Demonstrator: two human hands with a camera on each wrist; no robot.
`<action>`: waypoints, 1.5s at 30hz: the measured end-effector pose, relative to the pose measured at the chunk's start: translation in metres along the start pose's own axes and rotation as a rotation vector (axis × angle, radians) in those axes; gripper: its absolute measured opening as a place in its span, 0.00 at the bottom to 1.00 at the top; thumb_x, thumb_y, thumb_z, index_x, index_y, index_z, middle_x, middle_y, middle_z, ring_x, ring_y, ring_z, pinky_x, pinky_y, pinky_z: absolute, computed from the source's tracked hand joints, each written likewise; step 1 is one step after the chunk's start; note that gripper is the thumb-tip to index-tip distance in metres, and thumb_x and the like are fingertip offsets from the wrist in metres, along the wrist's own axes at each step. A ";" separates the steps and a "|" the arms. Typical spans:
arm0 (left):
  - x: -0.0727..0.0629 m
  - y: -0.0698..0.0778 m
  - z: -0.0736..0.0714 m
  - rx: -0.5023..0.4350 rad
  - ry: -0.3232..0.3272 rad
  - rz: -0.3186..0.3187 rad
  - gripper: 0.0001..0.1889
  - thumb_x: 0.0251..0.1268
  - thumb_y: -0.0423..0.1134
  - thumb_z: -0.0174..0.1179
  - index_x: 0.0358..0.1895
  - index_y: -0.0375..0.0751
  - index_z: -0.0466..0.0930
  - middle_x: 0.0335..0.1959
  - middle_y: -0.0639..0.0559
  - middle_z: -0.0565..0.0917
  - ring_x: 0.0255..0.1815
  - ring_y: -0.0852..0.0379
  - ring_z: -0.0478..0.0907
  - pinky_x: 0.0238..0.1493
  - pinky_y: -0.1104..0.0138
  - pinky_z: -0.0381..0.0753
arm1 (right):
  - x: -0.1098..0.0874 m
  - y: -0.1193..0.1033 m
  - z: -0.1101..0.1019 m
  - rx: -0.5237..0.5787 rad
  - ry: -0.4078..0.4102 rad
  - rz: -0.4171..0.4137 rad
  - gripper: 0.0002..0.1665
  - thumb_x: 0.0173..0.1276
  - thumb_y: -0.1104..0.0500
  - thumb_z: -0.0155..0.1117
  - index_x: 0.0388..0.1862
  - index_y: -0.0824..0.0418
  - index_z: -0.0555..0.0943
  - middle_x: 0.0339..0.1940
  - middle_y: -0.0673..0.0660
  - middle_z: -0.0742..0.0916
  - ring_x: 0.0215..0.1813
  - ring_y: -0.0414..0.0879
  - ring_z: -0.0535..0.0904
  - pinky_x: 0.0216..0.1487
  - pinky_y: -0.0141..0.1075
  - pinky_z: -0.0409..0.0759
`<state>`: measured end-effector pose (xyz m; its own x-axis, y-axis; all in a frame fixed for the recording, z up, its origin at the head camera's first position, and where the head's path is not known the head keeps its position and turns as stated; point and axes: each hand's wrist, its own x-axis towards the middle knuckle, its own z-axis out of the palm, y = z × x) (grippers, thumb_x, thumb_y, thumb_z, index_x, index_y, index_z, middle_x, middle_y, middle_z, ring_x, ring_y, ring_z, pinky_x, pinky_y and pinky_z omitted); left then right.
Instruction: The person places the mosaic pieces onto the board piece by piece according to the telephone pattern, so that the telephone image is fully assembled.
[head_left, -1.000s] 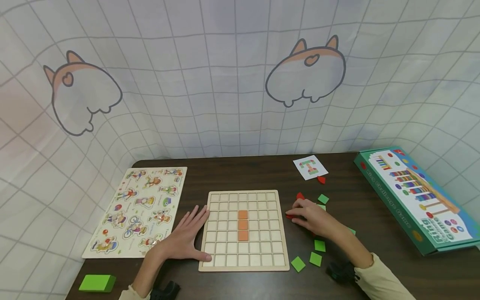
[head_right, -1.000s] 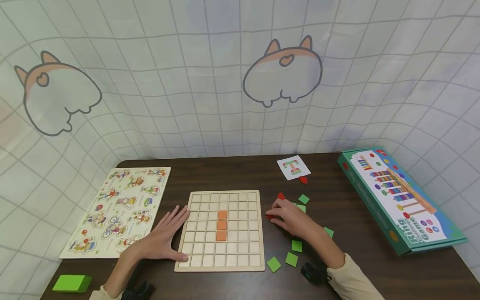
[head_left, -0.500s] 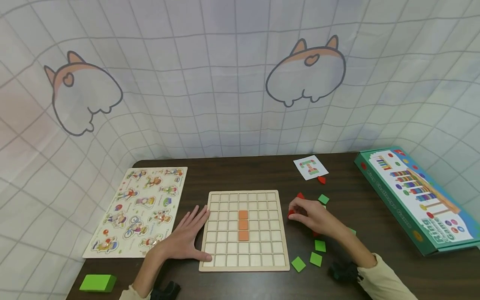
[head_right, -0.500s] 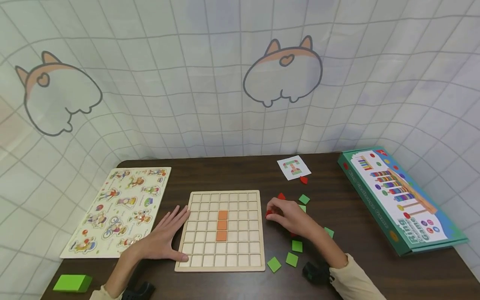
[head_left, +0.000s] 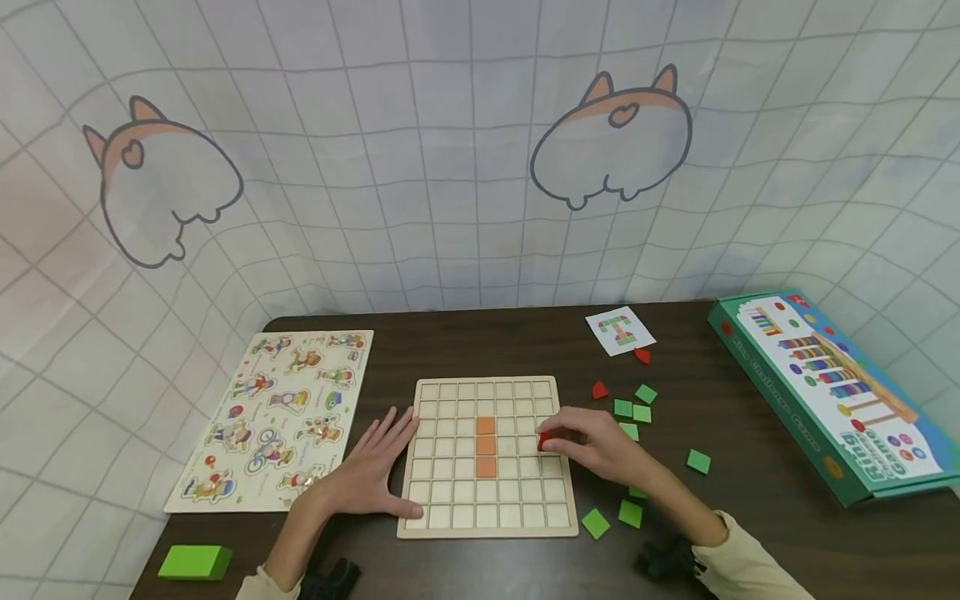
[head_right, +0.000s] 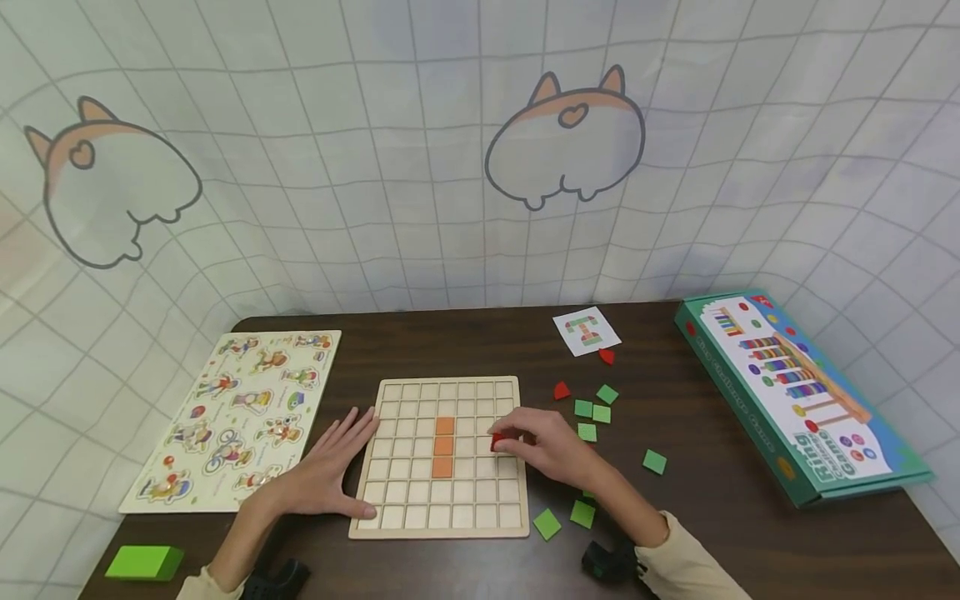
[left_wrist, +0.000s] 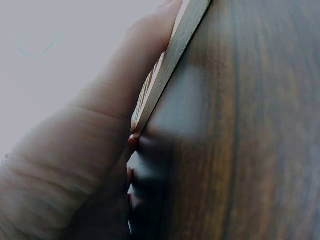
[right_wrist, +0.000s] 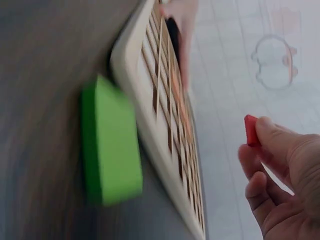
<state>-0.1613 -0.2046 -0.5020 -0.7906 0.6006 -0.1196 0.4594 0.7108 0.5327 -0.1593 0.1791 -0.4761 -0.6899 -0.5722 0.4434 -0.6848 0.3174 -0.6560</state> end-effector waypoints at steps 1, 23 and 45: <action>0.000 0.000 -0.001 0.003 0.000 0.002 0.65 0.43 0.69 0.68 0.79 0.43 0.40 0.81 0.44 0.41 0.81 0.39 0.34 0.75 0.41 0.39 | 0.003 -0.003 0.004 0.008 -0.003 -0.018 0.11 0.64 0.63 0.66 0.46 0.63 0.85 0.36 0.49 0.87 0.33 0.33 0.74 0.31 0.25 0.75; 0.002 0.000 -0.003 0.019 0.009 0.015 0.65 0.43 0.69 0.67 0.79 0.43 0.40 0.81 0.43 0.41 0.81 0.38 0.36 0.75 0.39 0.41 | 0.016 -0.020 0.055 -0.129 -0.058 0.020 0.10 0.63 0.61 0.69 0.43 0.58 0.87 0.34 0.48 0.89 0.32 0.32 0.77 0.34 0.22 0.76; -0.001 0.000 0.000 0.027 0.011 0.006 0.65 0.43 0.70 0.67 0.79 0.42 0.41 0.81 0.44 0.42 0.81 0.38 0.36 0.75 0.40 0.41 | 0.012 -0.031 0.070 -0.401 0.015 0.144 0.03 0.59 0.57 0.72 0.31 0.54 0.87 0.30 0.46 0.84 0.33 0.38 0.77 0.34 0.27 0.76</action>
<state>-0.1601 -0.2049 -0.5017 -0.7922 0.6008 -0.1075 0.4746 0.7171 0.5103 -0.1296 0.1093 -0.4929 -0.7864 -0.4903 0.3757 -0.6163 0.6639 -0.4237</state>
